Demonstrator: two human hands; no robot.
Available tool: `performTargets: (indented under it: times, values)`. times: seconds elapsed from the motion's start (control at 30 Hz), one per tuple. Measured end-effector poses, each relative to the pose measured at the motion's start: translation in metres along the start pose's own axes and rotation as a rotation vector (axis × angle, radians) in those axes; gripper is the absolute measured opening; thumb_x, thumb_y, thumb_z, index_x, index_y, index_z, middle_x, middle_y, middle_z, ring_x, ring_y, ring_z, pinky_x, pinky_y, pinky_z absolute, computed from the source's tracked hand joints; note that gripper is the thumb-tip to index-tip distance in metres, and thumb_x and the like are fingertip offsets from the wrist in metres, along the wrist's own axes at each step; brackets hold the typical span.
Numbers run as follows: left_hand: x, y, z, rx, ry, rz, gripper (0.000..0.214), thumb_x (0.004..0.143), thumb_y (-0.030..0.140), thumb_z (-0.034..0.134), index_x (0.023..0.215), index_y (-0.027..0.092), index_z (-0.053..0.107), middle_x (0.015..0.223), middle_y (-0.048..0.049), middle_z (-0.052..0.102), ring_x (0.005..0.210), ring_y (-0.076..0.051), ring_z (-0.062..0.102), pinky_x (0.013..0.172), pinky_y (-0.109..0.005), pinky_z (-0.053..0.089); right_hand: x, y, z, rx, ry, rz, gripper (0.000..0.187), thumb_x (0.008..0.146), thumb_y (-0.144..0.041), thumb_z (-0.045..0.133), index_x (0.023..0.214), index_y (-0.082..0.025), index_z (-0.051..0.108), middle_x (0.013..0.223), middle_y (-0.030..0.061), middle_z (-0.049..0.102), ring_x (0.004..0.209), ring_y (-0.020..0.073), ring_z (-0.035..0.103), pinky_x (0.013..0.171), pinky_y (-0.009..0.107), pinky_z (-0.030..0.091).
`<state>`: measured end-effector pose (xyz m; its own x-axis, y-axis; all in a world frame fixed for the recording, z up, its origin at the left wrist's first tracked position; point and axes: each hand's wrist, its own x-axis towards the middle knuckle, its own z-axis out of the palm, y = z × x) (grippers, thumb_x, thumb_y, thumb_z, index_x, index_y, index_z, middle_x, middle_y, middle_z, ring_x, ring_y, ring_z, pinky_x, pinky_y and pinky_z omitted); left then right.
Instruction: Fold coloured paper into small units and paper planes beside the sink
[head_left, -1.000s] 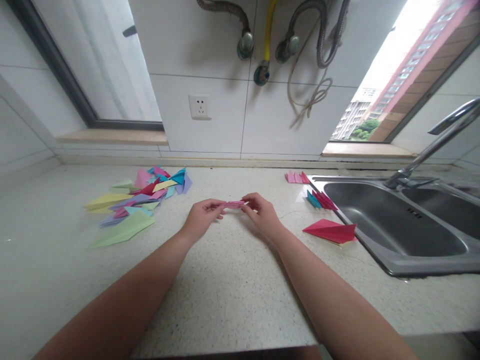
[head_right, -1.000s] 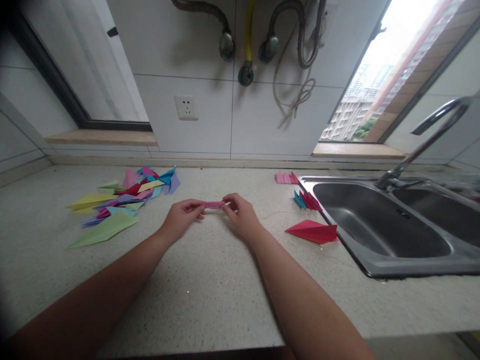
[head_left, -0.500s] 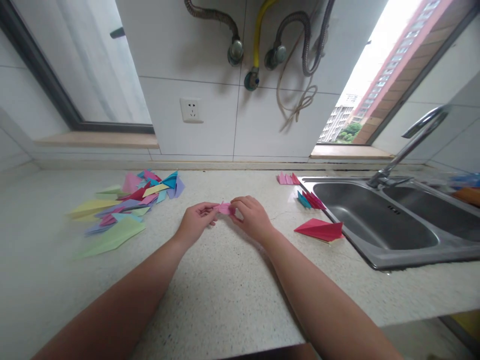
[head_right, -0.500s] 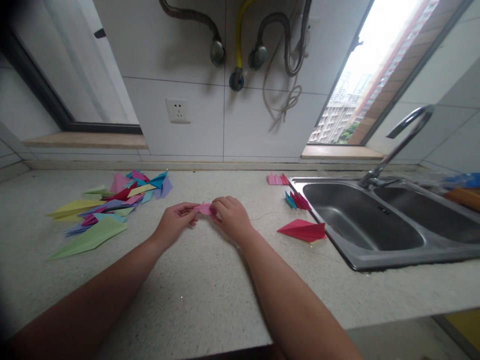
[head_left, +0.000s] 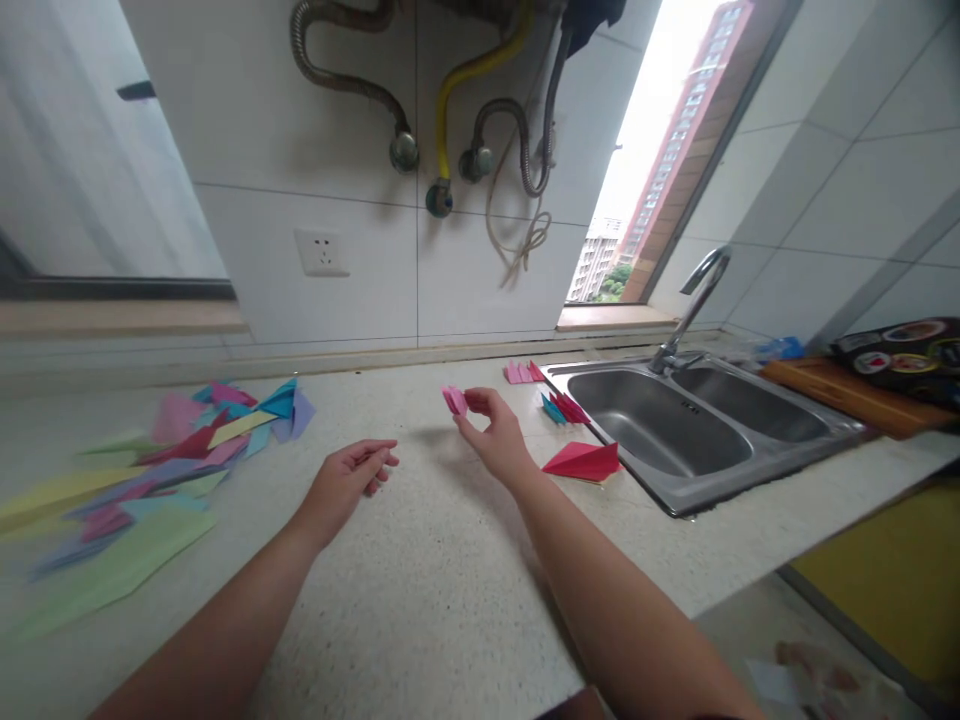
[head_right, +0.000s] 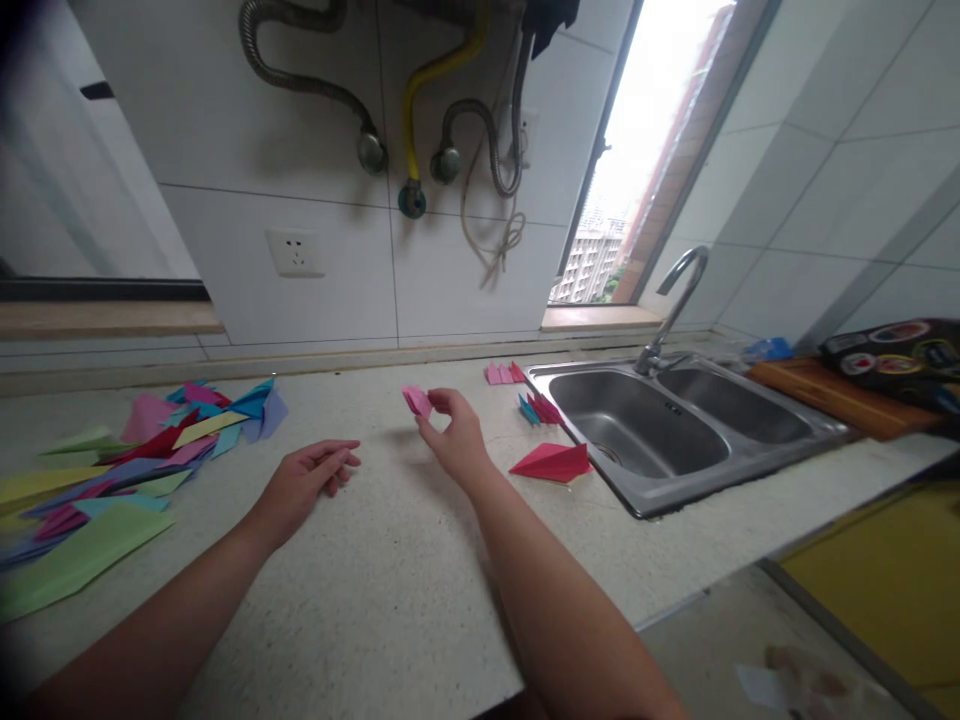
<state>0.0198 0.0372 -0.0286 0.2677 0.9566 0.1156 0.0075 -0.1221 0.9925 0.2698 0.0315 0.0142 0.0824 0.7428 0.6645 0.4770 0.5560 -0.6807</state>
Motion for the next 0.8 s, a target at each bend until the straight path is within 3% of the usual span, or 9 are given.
performTargets:
  times: [0.13,0.27,0.37,0.43,0.5,0.63,0.8]
  values:
    - [0.001,-0.003,-0.001,0.028,-0.034,-0.025,0.035,0.085,0.043,0.063,0.108,0.017,0.069,0.089,-0.0078,0.069,0.067,-0.013,0.055,0.056,-0.024,0.041,0.034,0.007,-0.033,0.067,0.129,0.122,0.040,0.079,-0.033,0.068,0.116,-0.019,0.062,0.107,0.0087,0.070,0.096,0.0202,0.066,0.091,0.039,0.053]
    - [0.002,-0.002,-0.001,0.051,-0.057,-0.040,0.036,0.084,0.046,0.062,0.104,0.017,0.070,0.085,-0.0072,0.068,0.067,-0.014,0.055,0.056,-0.024,0.040,0.084,0.028,-0.086,0.004,0.169,0.199,0.041,0.075,-0.036,0.069,0.111,-0.015,0.066,0.102,0.0097,0.073,0.091,0.0212,0.068,0.085,0.037,0.054]
    - [0.002,0.000,-0.001,0.060,-0.059,-0.055,0.037,0.084,0.047,0.062,0.103,0.017,0.070,0.084,-0.0074,0.067,0.067,-0.015,0.055,0.057,-0.024,0.040,0.118,0.051,-0.122,-0.168,0.244,0.282,0.041,0.074,-0.034,0.070,0.108,-0.012,0.067,0.101,0.0114,0.073,0.091,0.0214,0.068,0.082,0.034,0.053]
    - [0.001,0.002,-0.001,0.066,-0.062,-0.066,0.037,0.084,0.048,0.061,0.103,0.017,0.070,0.084,-0.0073,0.067,0.067,-0.015,0.055,0.058,-0.025,0.040,0.133,0.068,-0.136,-0.366,0.215,0.381,0.039,0.074,-0.033,0.070,0.107,-0.011,0.067,0.100,0.0120,0.073,0.088,0.0203,0.068,0.079,0.031,0.053]
    - [0.001,0.003,-0.001,0.074,-0.066,-0.081,0.037,0.084,0.048,0.061,0.103,0.017,0.070,0.084,-0.0069,0.067,0.067,-0.015,0.055,0.058,-0.025,0.041,0.141,0.084,-0.144,-0.551,0.168,0.509,0.036,0.076,-0.032,0.071,0.105,-0.011,0.068,0.096,0.0110,0.073,0.081,0.0186,0.068,0.073,0.027,0.052]
    - [0.003,0.000,-0.002,0.092,-0.061,-0.101,0.036,0.083,0.049,0.061,0.102,0.019,0.071,0.082,-0.0064,0.068,0.067,-0.015,0.056,0.059,-0.025,0.042,0.142,0.116,-0.143,-0.676,0.109,0.661,0.029,0.071,-0.029,0.078,0.087,-0.008,0.069,0.070,0.0104,0.069,0.063,0.0180,0.065,0.059,0.027,0.050]
    - [0.008,-0.009,-0.006,0.101,-0.053,-0.101,0.035,0.083,0.050,0.062,0.099,0.020,0.072,0.080,-0.0059,0.069,0.065,-0.015,0.057,0.057,-0.025,0.042,0.139,0.150,-0.138,-0.824,0.054,0.755,0.021,0.066,-0.028,0.080,0.070,-0.011,0.068,0.060,0.0094,0.066,0.065,0.0208,0.065,0.057,0.027,0.047]
